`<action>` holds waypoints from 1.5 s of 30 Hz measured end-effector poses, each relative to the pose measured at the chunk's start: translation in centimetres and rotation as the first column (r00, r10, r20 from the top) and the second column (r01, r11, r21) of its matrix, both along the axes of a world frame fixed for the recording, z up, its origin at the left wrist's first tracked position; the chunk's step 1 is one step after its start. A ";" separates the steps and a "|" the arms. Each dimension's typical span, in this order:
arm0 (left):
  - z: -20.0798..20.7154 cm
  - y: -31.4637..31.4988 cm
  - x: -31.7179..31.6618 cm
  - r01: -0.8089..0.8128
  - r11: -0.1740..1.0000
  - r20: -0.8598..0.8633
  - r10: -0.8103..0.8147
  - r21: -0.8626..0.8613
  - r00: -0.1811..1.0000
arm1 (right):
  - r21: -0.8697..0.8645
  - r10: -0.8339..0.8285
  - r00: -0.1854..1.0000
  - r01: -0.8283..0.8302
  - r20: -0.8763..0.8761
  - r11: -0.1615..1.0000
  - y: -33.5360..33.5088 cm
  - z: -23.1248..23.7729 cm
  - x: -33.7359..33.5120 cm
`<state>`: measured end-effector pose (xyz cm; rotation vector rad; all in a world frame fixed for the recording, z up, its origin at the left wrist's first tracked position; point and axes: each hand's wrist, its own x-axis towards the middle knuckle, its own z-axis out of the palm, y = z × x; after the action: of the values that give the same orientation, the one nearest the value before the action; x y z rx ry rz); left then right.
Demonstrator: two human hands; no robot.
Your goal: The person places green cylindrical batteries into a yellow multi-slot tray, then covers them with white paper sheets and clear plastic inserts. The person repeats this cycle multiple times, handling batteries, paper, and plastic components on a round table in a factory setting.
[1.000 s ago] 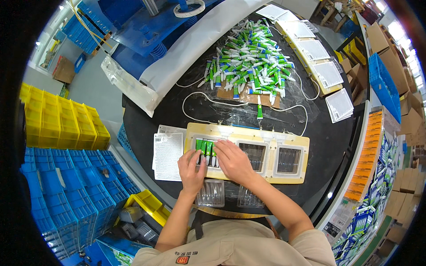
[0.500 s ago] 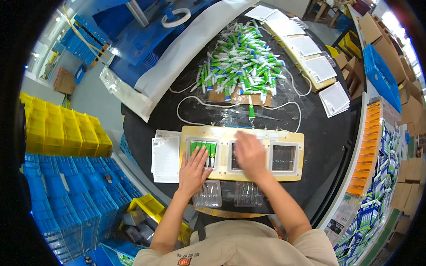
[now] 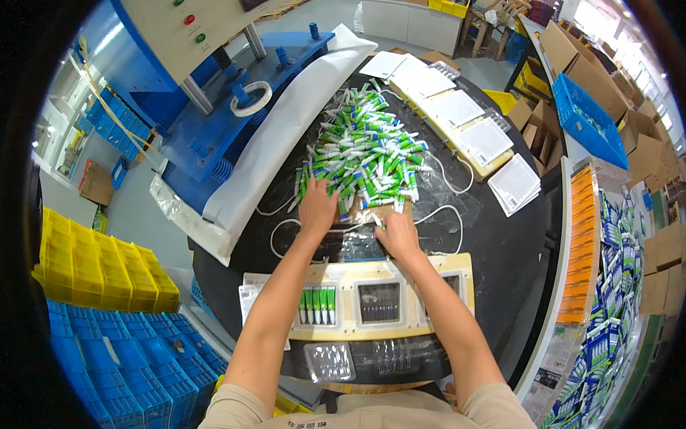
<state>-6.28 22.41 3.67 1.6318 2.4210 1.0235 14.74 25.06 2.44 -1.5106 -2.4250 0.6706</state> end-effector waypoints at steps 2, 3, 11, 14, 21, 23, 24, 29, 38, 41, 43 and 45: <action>-0.6 1.0 -0.6 0.076 0.994 -0.034 -0.079 -0.083 0.996 | -0.043 -0.036 0.959 0.025 -0.282 0.999 -0.3 0.9 1.6; -1.0 0.7 -0.6 0.120 0.980 -0.093 -0.136 -0.160 0.986 | -0.083 -0.072 0.910 0.042 -0.408 0.996 -1.0 1.4 2.6; 1.1 -5.9 1.8 0.203 0.975 -0.257 -0.218 -0.087 0.941 | -0.016 -0.015 0.756 0.007 -0.655 1.000 -11.4 5.0 10.0; 2.7 -15.2 7.3 0.272 0.962 0.009 -0.272 0.037 0.962 | 0.344 0.390 0.776 -0.238 -0.495 0.908 -14.9 4.7 10.6; 0.2 -22.3 14.3 0.194 0.981 -0.238 -0.183 0.023 0.954 | 0.551 0.609 0.775 -0.439 -0.167 0.710 -16.3 1.7 8.5; -0.5 -22.0 14.3 0.150 0.989 -0.290 -0.140 0.013 0.947 | 0.542 0.602 0.783 -0.441 -0.157 0.716 -16.2 1.0 8.1; -0.7 -22.0 14.3 0.144 0.989 -0.285 -0.141 -0.012 0.948 | 0.512 0.591 0.790 -0.444 -0.165 0.736 -16.2 0.8 7.9; -0.7 -23.3 14.3 0.159 0.982 -0.221 -0.177 -0.100 0.959 | 0.347 0.499 0.815 -0.395 -0.294 0.850 -16.4 0.5 7.4; 0.8 -14.6 7.8 0.170 0.982 -0.174 -0.154 0.085 0.973 | 0.342 0.144 0.907 0.000 -0.395 0.940 -2.5 2.7 3.8; 0.0 -5.8 3.6 0.073 0.997 -0.209 -0.069 0.014 0.975 | 0.351 0.187 0.974 -0.133 -0.127 0.927 3.5 0.9 0.4; -1.2 -2.7 2.1 0.004 0.985 -0.199 -0.039 -0.172 0.979 | 0.266 0.206 0.978 -0.206 0.028 0.942 5.0 -0.2 -0.6; -2.2 -1.6 1.5 -0.015 0.979 -0.150 -0.016 -0.201 0.989 | 0.376 0.239 0.971 -0.213 -0.023 0.902 4.7 -0.5 -0.1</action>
<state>-4.83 20.85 1.45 1.6959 2.5195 0.6485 14.65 29.75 1.94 -1.0527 -2.5164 0.2676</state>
